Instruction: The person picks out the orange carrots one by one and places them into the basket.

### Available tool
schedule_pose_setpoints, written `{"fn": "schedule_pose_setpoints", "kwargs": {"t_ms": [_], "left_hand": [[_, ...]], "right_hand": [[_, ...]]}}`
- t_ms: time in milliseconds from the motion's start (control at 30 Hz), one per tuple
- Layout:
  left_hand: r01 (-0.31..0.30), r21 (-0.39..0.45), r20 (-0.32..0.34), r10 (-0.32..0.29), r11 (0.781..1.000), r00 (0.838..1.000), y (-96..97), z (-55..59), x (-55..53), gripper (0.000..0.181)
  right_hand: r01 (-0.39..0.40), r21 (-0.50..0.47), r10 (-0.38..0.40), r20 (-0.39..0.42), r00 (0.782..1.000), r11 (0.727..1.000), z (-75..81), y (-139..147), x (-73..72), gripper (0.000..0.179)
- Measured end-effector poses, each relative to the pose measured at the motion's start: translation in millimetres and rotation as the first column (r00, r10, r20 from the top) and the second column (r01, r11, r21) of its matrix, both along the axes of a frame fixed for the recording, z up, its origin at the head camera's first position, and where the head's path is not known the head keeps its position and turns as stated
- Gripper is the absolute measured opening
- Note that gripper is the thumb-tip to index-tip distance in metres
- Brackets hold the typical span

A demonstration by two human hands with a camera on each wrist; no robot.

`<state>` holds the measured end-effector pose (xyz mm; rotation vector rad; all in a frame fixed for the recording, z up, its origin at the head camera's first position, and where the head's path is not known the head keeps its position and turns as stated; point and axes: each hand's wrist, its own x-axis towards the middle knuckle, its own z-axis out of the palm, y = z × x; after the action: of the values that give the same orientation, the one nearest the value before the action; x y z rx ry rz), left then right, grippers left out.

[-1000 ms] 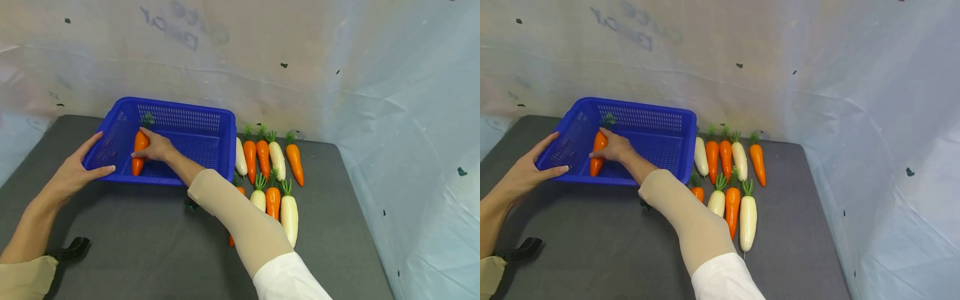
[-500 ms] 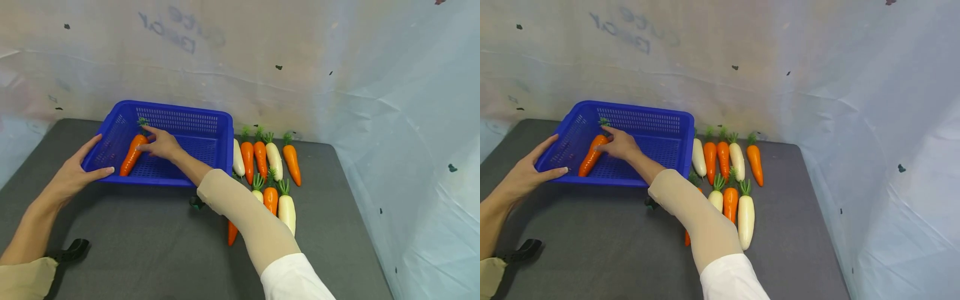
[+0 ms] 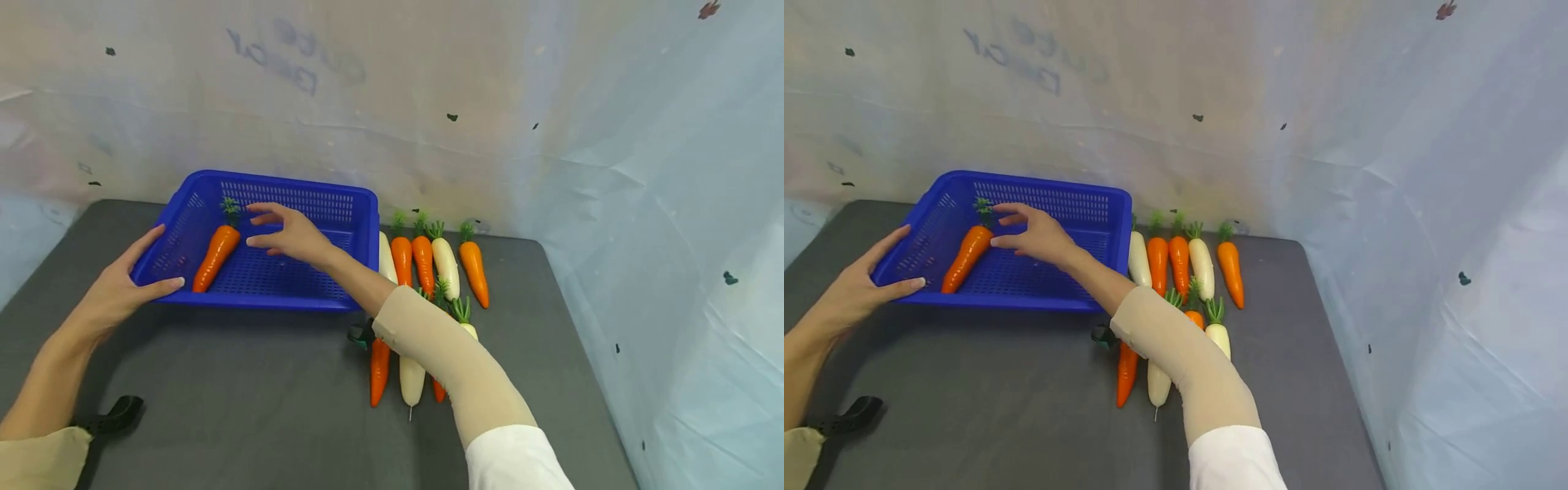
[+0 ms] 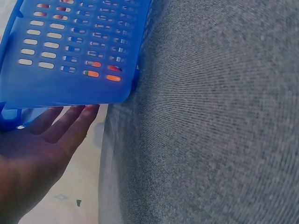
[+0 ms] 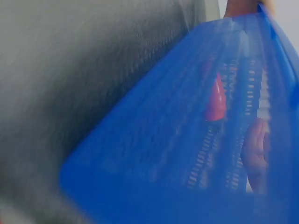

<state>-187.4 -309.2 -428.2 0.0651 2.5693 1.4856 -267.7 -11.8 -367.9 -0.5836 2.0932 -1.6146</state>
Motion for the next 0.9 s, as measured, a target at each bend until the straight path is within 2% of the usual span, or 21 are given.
{"fn": "schedule_pose_setpoints", "kwargs": {"t_ms": [300,467,733,900], "left_hand": [[-0.019,0.004,0.007,0.019,1.0,1.0,1.8,1.8,-0.5,0.091],[-0.02,0.013,0.005,0.02,1.0,1.0,3.2,2.2,-2.1,0.091],[-0.024,0.022,0.003,0.024,0.999,1.0,5.4,1.4,-0.9,0.09],[-0.019,0.028,0.002,0.019,0.999,1.0,6.7,1.0,0.3,0.09]], "right_hand": [[-0.044,0.018,0.045,-0.041,0.998,0.999,20.9,53.7,3.8,0.056],[-0.025,0.024,0.027,-0.066,0.997,0.999,25.2,77.4,6.6,0.057],[-0.015,-0.017,0.014,-0.097,0.995,1.0,29.9,120.0,12.0,0.058],[0.019,-0.05,-0.024,-0.104,0.994,0.999,33.5,151.3,13.8,0.062]]}}
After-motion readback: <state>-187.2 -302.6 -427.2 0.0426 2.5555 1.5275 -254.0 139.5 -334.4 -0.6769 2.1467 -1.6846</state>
